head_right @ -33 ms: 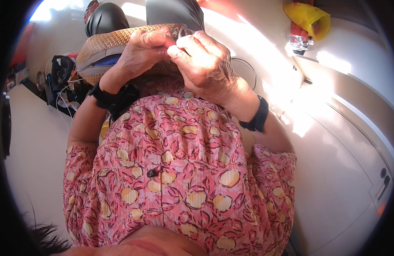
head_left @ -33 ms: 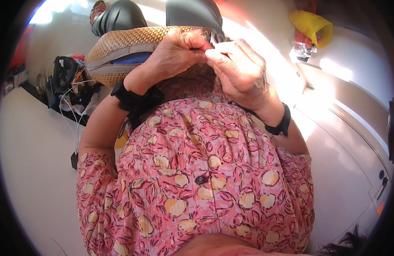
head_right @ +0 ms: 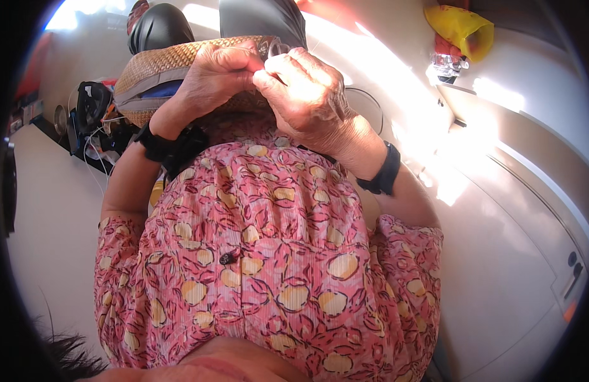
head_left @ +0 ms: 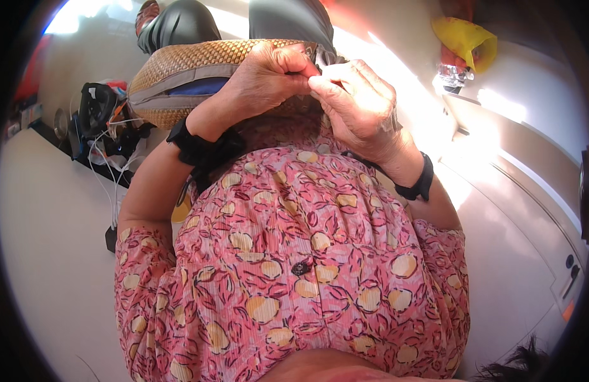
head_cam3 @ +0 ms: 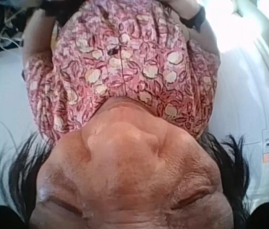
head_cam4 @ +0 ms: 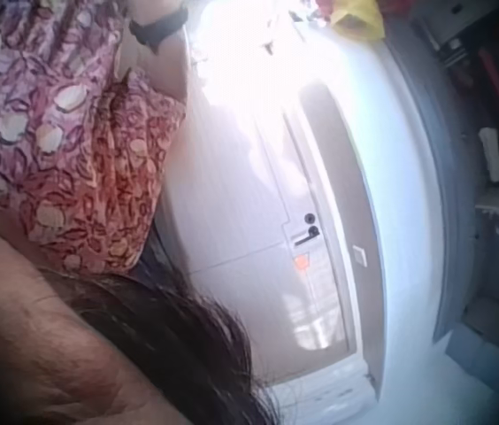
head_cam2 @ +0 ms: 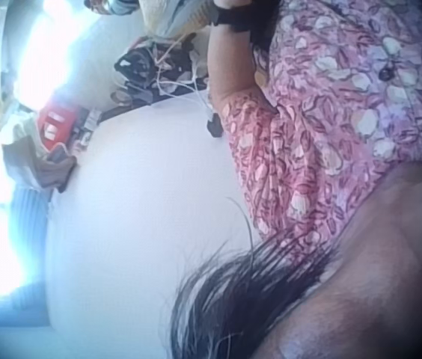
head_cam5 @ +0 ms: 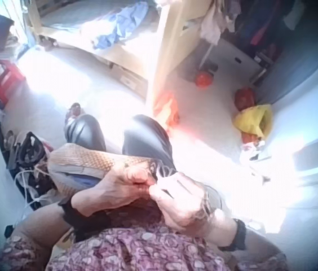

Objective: The person sews the inner lining and zipper of a woven bag by hand using a needle and thread while sitting on the floor.

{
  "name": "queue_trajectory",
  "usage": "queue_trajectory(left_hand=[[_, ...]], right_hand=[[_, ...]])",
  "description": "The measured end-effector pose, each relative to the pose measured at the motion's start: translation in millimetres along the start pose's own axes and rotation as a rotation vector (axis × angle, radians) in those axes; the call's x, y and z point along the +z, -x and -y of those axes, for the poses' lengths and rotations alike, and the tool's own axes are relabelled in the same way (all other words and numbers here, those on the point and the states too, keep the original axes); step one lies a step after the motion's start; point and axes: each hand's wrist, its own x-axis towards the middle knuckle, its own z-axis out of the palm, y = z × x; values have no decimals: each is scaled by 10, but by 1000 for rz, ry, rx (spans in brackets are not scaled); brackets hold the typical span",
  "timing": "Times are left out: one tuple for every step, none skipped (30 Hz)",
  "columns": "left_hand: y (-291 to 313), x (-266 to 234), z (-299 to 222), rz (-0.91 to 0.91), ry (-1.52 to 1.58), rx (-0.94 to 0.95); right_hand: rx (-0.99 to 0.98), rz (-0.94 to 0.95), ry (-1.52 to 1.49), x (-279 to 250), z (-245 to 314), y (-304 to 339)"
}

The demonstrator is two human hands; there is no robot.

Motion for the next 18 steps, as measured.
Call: queue_trajectory(left_hand=[[-3,9,-10,-5,-5,24],[-2,13,-17,-9,-11,48],[-4,14,-13,-7,-18,50],[-9,15,-4,-5,-25,52],[-12,15,-1,-2,-31,54],[-12,14,-7,-1,-37,47],[-15,14,-16,2,-41,41],[-19,16,-22,6,-44,35],[-20,25,-12,6,-13,28],[-6,41,0,3,14,17],[3,52,7,1,43,7],[4,56,-17,17,17,-18],[-9,39,-48,33,-10,-40],[-20,25,-61,49,-37,-63],[8,6,-65,42,-74,-39],[18,5,-50,37,-97,-17],[29,6,-37,30,-123,5],[30,11,-34,26,-147,33]], right_hand=[[-2,15,8,-4,14,-4],[-38,15,3,-3,2,-11],[-72,15,2,-8,-23,-19],[-105,16,1,-13,-35,-28],[-109,36,16,-22,-32,-44],[-113,54,31,-28,-30,-65],[-116,73,46,-36,-26,-89],[-129,35,22,-45,4,-111],[-142,-4,-2,-50,67,-133],[-157,-45,-32,-70,145,-161],[-222,-77,-63,-165,251,-254],[-244,-165,-106,-207,370,-305],[-192,-164,-184,-295,464,-328],[-81,-131,-277,-424,533,-324],[8,-119,-386,-545,592,-301],[147,-116,-505,-669,604,-295],[285,-131,-627,-794,610,-289],[401,-191,-660,-886,647,-267]])
